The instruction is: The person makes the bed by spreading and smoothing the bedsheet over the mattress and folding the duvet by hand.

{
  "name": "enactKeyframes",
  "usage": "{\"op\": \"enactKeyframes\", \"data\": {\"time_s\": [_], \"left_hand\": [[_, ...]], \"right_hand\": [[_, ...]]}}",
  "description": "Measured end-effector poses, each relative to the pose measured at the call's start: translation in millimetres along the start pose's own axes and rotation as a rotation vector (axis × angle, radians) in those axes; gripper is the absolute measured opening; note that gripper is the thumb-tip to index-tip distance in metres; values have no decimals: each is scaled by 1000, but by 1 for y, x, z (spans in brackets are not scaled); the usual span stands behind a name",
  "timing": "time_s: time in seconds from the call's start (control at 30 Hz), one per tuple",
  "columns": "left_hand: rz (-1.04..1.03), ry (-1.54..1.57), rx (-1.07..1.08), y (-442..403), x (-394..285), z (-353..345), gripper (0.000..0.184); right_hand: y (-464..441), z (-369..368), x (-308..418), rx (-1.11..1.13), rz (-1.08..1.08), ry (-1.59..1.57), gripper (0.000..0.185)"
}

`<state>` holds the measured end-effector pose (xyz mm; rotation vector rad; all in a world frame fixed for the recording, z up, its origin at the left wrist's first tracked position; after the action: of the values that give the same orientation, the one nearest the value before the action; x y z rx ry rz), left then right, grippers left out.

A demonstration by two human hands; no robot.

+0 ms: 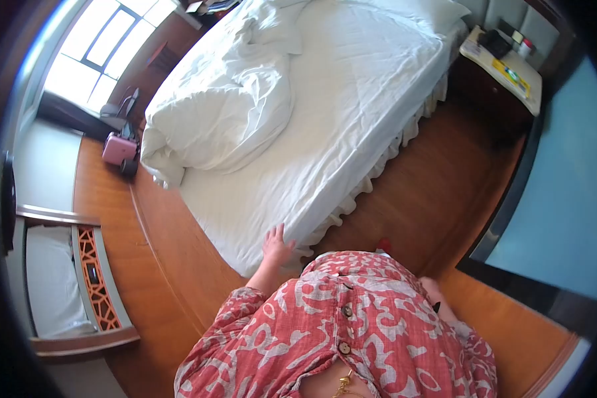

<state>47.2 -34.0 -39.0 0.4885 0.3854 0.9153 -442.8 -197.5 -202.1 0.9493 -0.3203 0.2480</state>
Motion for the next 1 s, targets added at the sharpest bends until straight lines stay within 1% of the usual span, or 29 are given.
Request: {"op": "enactKeyframes", "data": {"time_s": [0.03, 0.07, 0.1, 0.17, 0.23, 0.27, 0.37, 0.43, 0.47, 0.57, 0.6, 0.63, 0.67, 0.77, 0.83, 0.9, 0.97, 1.0], "left_hand": [[-19, -57, -111, 6, -1, 21, 78], [-40, -122, -217, 11, 0, 40, 78], [-69, -44, -238, -14, -60, 24, 77], [-47, -93, -356, -26, -48, 61, 75], [4, -127, -414, -42, -40, 88, 75], [26, -136, -438, -52, -39, 98, 75], [43, -165, -483, -87, -30, 119, 78], [74, -167, -454, -115, -24, 131, 80], [83, -165, -436, -130, -23, 138, 81], [102, -145, -366, -178, -21, 148, 84], [110, -123, -344, -193, -20, 153, 84], [120, -103, -317, -209, -16, 158, 85], [113, -96, -319, -225, -10, 162, 85], [93, -70, -295, -279, 0, 164, 86], [95, -62, -262, -312, 8, 163, 85], [89, -71, -265, -339, 15, 161, 84], [70, -88, -264, -363, 19, 160, 82], [51, -103, -257, -373, 22, 159, 81]], "right_hand": [[-4, -8, 7, 24, 24, 4, 34], [11, 33, 60, -43, 55, 55, 32], [6, 137, 55, -158, 21, 190, 31], [-25, 156, 75, -145, -15, 93, 32], [-48, 179, 99, -100, -57, 104, 35], [-60, 189, 110, -78, -36, 170, 37], [-87, 200, 165, -62, 132, 228, 39], [-95, 211, 222, -115, 309, 330, 40], [-102, 215, 248, -130, 364, 378, 40], [-118, 224, 313, -149, 485, 344, 43], [-124, 224, 332, -141, 512, 387, 43], [-132, 223, 349, -126, 539, 429, 43], [-142, 220, 363, -65, 554, 443, 47], [-145, 236, 450, -184, 739, 687, 50], [-169, 241, 511, -161, 831, 760, 55], [-193, 237, 574, -181, 967, 799, 52], [-223, 221, 624, -221, 1140, 840, 49], [-235, 211, 650, -226, 1192, 855, 48]]}}
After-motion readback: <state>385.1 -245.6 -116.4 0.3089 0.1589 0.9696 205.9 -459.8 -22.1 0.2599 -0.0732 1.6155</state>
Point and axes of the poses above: each hand's wrist, its own y-axis away from the middle knuckle, its own z-axis out of the back of the hand, x = y × z, the point moved 7 cm from there along -y, towards the middle knuckle, and after that the axes turned 2 degrees about -z, right-handed, at the moved point
